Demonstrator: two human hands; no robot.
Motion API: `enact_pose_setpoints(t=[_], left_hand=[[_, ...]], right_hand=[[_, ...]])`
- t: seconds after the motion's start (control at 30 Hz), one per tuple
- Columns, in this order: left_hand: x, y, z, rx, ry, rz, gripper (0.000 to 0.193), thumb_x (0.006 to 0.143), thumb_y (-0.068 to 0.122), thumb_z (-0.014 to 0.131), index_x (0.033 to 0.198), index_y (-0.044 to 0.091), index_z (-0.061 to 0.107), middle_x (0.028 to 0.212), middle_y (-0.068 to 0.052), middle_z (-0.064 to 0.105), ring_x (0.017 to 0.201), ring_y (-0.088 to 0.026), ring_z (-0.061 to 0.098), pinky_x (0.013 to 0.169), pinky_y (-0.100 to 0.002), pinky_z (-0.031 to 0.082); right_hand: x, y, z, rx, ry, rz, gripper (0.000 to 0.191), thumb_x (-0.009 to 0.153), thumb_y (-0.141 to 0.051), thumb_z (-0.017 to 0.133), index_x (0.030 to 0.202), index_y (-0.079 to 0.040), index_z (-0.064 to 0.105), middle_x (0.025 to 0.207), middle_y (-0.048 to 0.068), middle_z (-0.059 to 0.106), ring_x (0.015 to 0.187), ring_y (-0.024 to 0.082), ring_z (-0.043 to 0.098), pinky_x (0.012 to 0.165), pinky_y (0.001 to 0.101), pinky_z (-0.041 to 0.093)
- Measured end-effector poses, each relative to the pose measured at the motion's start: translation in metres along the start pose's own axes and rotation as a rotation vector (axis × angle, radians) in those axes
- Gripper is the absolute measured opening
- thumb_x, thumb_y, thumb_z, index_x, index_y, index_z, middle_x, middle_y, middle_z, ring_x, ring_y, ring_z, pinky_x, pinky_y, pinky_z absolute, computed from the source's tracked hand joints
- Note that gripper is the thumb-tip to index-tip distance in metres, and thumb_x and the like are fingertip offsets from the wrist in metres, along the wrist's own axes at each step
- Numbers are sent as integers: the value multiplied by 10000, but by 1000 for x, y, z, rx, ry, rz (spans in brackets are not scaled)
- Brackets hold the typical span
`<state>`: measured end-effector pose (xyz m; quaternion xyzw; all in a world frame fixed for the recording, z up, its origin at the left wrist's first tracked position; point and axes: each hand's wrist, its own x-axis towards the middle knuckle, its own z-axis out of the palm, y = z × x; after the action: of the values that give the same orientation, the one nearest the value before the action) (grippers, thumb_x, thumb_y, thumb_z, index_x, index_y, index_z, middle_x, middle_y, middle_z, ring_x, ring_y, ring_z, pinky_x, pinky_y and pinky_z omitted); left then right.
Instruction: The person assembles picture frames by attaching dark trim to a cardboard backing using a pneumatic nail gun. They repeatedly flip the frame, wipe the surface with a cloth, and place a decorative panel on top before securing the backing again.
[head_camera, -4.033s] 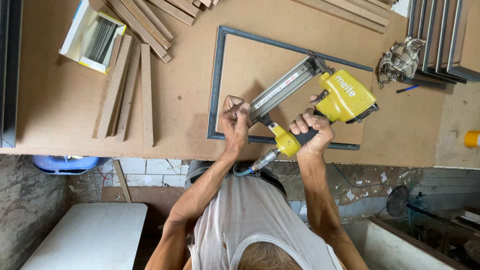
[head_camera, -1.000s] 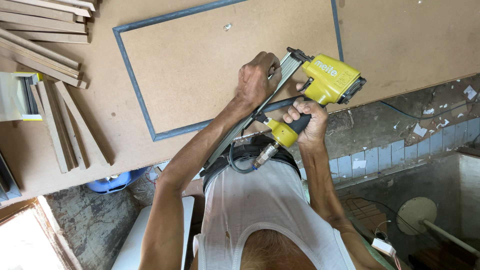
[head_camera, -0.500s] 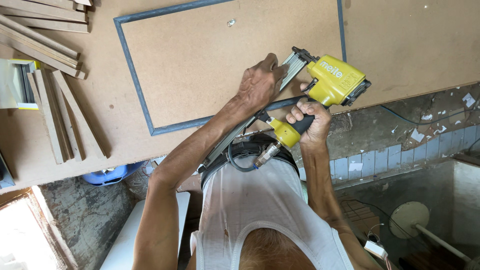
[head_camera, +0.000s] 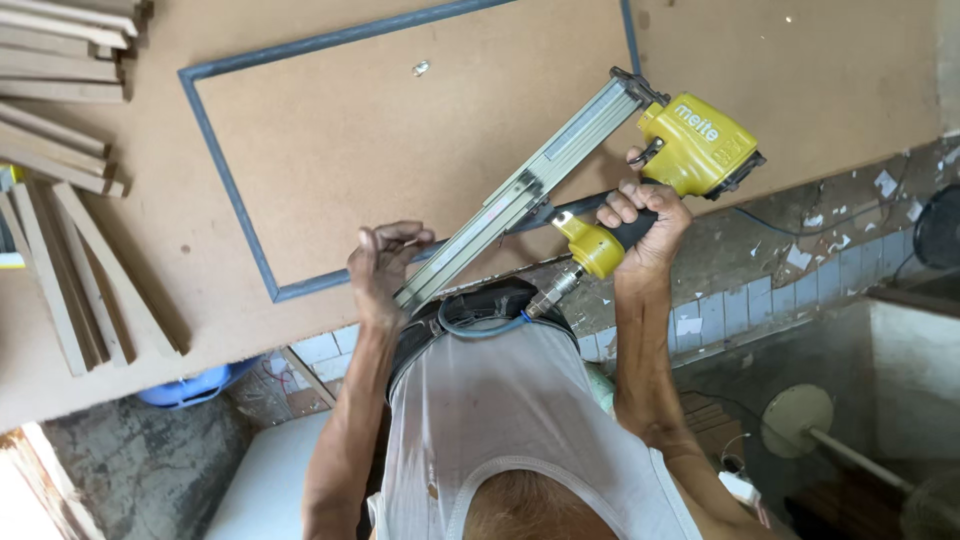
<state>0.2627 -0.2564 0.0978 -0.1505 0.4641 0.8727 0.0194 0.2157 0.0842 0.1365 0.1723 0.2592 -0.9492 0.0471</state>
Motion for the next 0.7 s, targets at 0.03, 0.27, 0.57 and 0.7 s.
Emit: enact_pose_setpoints(t=[0.03, 0.27, 0.57, 0.7], left_hand=[[8, -14, 6, -91, 41, 36, 758, 1043, 643, 444, 1112, -81, 656, 1124, -215, 686, 1075, -335, 681, 1017, -530, 545], [74, -33, 51, -125, 25, 167, 697, 1087, 637, 308, 1173, 12, 603, 1142, -204, 698, 1136, -317, 654, 1061, -531, 482], [19, 34, -121, 1374, -51, 660, 428, 992, 321, 785, 1328, 71, 696, 1465, -126, 612, 1453, -319, 458, 1251, -505, 306], [-6, 32, -187, 1490, -134, 596, 471, 953, 300, 786, 1395, 159, 706, 1588, -22, 558, 1536, -234, 396, 1317, -441, 280]], right_hand=[[-1, 6, 2, -7, -10, 22, 621, 781, -90, 639, 1384, 10, 527, 739, -9, 455, 625, 122, 440, 660, 300, 437], [1, 48, 42, -205, -90, 76, 586, 839, -94, 599, 1415, -52, 502, 720, -12, 445, 607, 120, 426, 624, 297, 427], [9, 27, 107, -1115, -278, 222, 462, 803, 62, 598, 1262, 25, 624, 812, 95, 623, 603, 189, 602, 574, 336, 514], [-1, 75, 125, -1435, -469, 508, 522, 727, 30, 728, 1220, -2, 560, 988, 47, 679, 655, 152, 661, 553, 298, 552]])
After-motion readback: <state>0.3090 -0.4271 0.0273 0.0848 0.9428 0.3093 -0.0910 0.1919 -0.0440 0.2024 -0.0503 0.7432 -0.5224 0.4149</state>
